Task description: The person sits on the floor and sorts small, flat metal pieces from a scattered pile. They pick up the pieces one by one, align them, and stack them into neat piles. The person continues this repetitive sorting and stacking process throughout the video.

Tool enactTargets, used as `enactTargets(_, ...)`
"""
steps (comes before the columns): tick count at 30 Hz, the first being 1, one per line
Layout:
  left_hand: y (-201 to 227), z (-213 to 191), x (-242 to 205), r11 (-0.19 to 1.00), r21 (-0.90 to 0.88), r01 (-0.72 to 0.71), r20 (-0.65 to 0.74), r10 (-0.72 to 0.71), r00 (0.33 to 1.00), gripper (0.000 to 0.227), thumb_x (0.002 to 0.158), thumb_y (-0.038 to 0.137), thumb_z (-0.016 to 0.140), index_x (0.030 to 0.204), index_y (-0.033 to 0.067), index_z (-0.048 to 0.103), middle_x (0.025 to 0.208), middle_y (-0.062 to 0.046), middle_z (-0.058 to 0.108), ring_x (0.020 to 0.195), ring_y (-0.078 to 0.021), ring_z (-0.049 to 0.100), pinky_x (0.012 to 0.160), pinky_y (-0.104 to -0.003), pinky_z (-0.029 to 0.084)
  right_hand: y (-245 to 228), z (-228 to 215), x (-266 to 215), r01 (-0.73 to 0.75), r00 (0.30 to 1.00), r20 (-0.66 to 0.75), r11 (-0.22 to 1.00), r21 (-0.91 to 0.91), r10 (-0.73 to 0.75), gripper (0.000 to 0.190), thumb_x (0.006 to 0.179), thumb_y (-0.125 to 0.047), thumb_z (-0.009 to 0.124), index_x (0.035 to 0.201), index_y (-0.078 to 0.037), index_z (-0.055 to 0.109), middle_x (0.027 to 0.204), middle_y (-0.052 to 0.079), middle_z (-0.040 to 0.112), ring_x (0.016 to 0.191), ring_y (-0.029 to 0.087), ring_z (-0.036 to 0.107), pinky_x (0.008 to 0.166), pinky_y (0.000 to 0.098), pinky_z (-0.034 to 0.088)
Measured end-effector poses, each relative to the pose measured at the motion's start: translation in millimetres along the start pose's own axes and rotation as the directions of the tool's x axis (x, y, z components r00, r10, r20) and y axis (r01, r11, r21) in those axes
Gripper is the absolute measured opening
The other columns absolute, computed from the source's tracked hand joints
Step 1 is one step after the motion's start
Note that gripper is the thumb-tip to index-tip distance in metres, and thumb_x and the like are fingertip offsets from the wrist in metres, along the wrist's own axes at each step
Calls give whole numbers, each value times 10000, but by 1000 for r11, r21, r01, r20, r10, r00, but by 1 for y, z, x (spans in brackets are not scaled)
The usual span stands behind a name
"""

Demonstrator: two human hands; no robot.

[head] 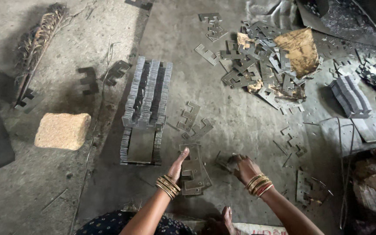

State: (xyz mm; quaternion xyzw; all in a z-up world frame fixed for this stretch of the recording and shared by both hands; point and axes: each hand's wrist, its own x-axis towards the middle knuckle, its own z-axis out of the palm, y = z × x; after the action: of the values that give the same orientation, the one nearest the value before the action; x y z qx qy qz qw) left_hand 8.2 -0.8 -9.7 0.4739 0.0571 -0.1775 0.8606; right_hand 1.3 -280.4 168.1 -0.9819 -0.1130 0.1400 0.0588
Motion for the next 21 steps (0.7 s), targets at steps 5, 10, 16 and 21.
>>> enactTargets(5,-16,-12,1,997,37,67,-66,-65,996,901,930,612,540,1578,26,319,1689,-64,276,1566,-160,196,1261,-352,97,27,39,12,-55,997,-59,996,69,59,684,665,-167,815,1287,-24,569,1245,202,630,1202,385,586,1013,461,513)
enactTargets(10,-3,-9,-1,994,34,105,-144,-100,985,933,948,651,462,1605,36,214,1709,-60,188,1580,-160,134,1262,-359,71,27,26,19,-134,986,113,989,67,126,493,719,-185,794,1170,-47,647,1152,198,694,1137,381,653,968,467,549)
enactTargets(16,-3,-16,3,998,59,-36,-132,44,990,935,955,640,467,1603,25,190,1713,-65,164,1581,-164,118,1267,-353,63,10,-6,17,-276,880,333,935,-222,338,545,768,-262,852,1237,-115,615,1304,128,622,1287,341,558,1027,493,497)
enactTargets(21,2,-18,1,998,56,-43,-176,52,983,930,964,652,451,1597,8,230,1713,-79,187,1583,-174,132,1268,-357,77,-7,6,52,-89,996,18,996,-9,90,521,823,-227,778,1301,-124,599,1400,89,561,1315,329,524,1009,455,520)
